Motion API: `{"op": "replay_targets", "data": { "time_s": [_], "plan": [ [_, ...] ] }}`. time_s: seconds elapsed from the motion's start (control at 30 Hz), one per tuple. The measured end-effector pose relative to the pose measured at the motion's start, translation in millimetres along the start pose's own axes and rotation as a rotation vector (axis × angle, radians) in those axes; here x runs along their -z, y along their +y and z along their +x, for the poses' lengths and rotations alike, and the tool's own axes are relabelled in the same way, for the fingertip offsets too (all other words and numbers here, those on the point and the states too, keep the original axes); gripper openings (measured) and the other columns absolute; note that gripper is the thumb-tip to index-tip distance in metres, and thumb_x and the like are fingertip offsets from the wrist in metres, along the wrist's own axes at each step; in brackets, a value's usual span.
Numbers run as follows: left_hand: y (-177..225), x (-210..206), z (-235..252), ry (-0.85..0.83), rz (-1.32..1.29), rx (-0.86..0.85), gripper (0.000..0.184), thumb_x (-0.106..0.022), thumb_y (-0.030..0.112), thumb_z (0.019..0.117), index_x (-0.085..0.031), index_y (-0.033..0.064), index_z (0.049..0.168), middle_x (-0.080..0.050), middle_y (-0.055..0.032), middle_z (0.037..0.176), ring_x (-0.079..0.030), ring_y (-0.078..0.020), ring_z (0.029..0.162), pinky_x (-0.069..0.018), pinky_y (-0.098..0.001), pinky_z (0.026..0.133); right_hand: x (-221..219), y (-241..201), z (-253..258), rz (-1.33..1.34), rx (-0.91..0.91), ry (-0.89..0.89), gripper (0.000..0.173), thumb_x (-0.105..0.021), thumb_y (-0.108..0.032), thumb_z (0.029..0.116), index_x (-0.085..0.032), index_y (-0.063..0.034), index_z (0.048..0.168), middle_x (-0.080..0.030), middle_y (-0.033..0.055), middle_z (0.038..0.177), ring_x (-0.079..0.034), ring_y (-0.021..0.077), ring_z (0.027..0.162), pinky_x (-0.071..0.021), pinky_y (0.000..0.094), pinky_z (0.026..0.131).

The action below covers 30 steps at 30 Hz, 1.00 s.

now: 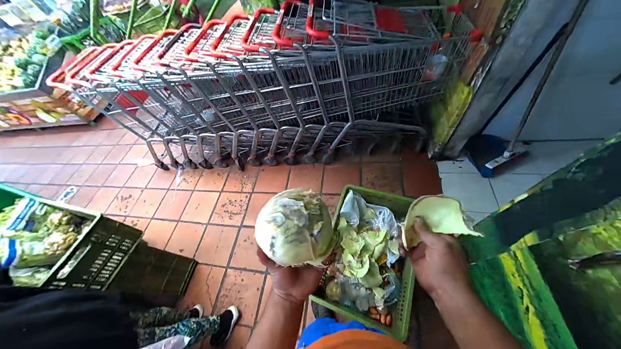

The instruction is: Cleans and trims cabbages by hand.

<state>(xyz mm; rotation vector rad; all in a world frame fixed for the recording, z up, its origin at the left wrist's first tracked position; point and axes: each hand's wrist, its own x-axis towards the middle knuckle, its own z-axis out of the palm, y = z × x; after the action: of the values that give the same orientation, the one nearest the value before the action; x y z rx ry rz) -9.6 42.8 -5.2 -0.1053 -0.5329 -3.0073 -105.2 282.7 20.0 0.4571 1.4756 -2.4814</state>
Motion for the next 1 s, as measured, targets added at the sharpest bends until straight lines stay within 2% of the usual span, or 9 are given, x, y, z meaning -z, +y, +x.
{"op": "replay_targets", "data": {
  "time_s": [0.07, 0.1, 0.2, 0.27, 0.37, 0.43, 0.5, 0.67, 1.0],
  "plan": [
    [10.7, 7.9, -13.9, 0.008, 0.097, -0.006, 0.093, -0.081, 0.077, 0.0538, -0.068, 0.0209, 0.126, -0.07, -0.0106, 0.12, -0.069, -0.0271, 0.108, -0.0579, -0.0482, 0.091, 11.5, 27.4, 17.9, -0.14, -0.121, 0.006, 0.029, -0.056, -0.024, 0.1064, -0.058, 0.0007, 0.122, -0.069, 0.0149, 0.095, -0.068, 0.0229, 0.071, -0.0604, 0.0399, 0.061],
    [14.0, 9.0, -20.3, 0.005, 0.142, -0.011, 0.09, -0.08, 0.078, 0.0556, -0.069, 0.0224, 0.126, -0.071, -0.0084, 0.121, -0.068, -0.0258, 0.112, -0.0568, -0.0485, 0.094, 17.3, 45.0, 27.6, -0.202, -0.22, -0.011, 0.039, -0.056, -0.029, 0.1067, -0.053, 0.0019, 0.13, -0.068, 0.019, 0.103, -0.07, 0.027, 0.078, -0.0615, 0.0431, 0.067],
    [20.3, 10.9, -35.5, 0.02, 0.212, 0.008, 0.079, -0.082, 0.07, 0.063, -0.07, 0.0223, 0.125, -0.072, -0.0073, 0.121, -0.068, -0.024, 0.113, -0.0561, -0.0482, 0.097, 26.6, 85.3, 33.8, -0.396, -0.446, -0.074, 0.067, -0.059, -0.035, 0.105, -0.028, -0.0041, 0.156, -0.055, 0.025, 0.139, -0.068, 0.0357, 0.107, -0.0594, 0.0499, 0.085],
    [27.5, 14.0, -40.5, 0.052, 0.283, 0.038, 0.076, -0.082, 0.069, 0.0662, -0.07, 0.0216, 0.124, -0.072, -0.0068, 0.119, -0.069, -0.0228, 0.111, -0.0562, -0.0476, 0.097, 12.5, 79.3, 12.7, -0.551, -0.264, -0.23, 0.077, -0.065, -0.029, 0.1006, -0.022, -0.0083, 0.161, -0.056, 0.0203, 0.144, -0.068, 0.0307, 0.112, -0.0584, 0.0479, 0.089],
    [39.7, 25.3, -48.7, 0.103, 0.414, 0.095, 0.074, -0.081, 0.07, 0.0677, -0.068, 0.0261, 0.126, -0.074, -0.0021, 0.114, -0.071, -0.0173, 0.106, -0.0584, -0.0411, 0.094, -22.2, 42.6, -19.3, -0.735, 0.235, -0.581, 0.077, -0.073, -0.044, 0.0904, -0.042, -0.0142, 0.155, -0.062, 0.0039, 0.139, -0.066, 0.0189, 0.119, -0.0594, 0.041, 0.096],
    [46.4, 31.7, -49.7, 0.088, 0.508, 0.111, 0.077, -0.078, 0.07, 0.0732, -0.055, 0.0337, 0.137, -0.072, 0.0011, 0.118, -0.07, -0.0148, 0.106, -0.0595, -0.0384, 0.091, -47.2, 17.2, -31.7, -0.889, 0.535, -0.703, 0.074, -0.073, -0.056, 0.0882, -0.05, -0.0213, 0.15, -0.058, -0.0019, 0.143, -0.059, 0.0152, 0.126, -0.0558, 0.0401, 0.101],
    [55.5, 36.9, -46.0, 0.057, 0.603, 0.108, 0.088, -0.078, 0.069, 0.0735, -0.043, 0.0359, 0.147, -0.07, 0.0017, 0.123, -0.07, -0.0144, 0.107, -0.0604, -0.0377, 0.088, -69.3, 1.6, -39.4, -1.015, 0.719, -0.754, 0.075, -0.077, -0.056, 0.0848, -0.053, -0.0246, 0.148, -0.055, -0.0025, 0.147, -0.054, 0.0153, 0.133, -0.0523, 0.0419, 0.107],
    [85.8, 37.4, -35.7, 0.054, 0.897, 0.155, 0.116, -0.088, 0.068, 0.0607, -0.034, 0.027, 0.155, -0.063, -0.004, 0.135, -0.066, -0.0193, 0.113, -0.0601, -0.0406, 0.089, -104.8, 2.2, -50.3, -1.212, 0.849, -0.864, 0.067, -0.079, -0.053, 0.0848, -0.061, -0.02, 0.14, -0.056, -0.0011, 0.144, -0.052, 0.0176, 0.134, -0.0492, 0.0443, 0.109],
    [129.1, 49.7, -20.4, -0.085, 1.404, 0.18, 0.123, -0.092, 0.059, 0.0527, -0.038, 0.0188, 0.156, -0.055, -0.0046, 0.142, -0.06, -0.0138, 0.122, -0.0559, -0.0397, 0.1, -165.2, 4.6, -42.8, -1.519, 0.894, -1.033, 0.053, -0.071, -0.051, 0.0907, -0.067, -0.0177, 0.131, -0.065, -0.0012, 0.129, -0.056, 0.0186, 0.127, -0.0481, 0.0427, 0.107]
  ]
}}
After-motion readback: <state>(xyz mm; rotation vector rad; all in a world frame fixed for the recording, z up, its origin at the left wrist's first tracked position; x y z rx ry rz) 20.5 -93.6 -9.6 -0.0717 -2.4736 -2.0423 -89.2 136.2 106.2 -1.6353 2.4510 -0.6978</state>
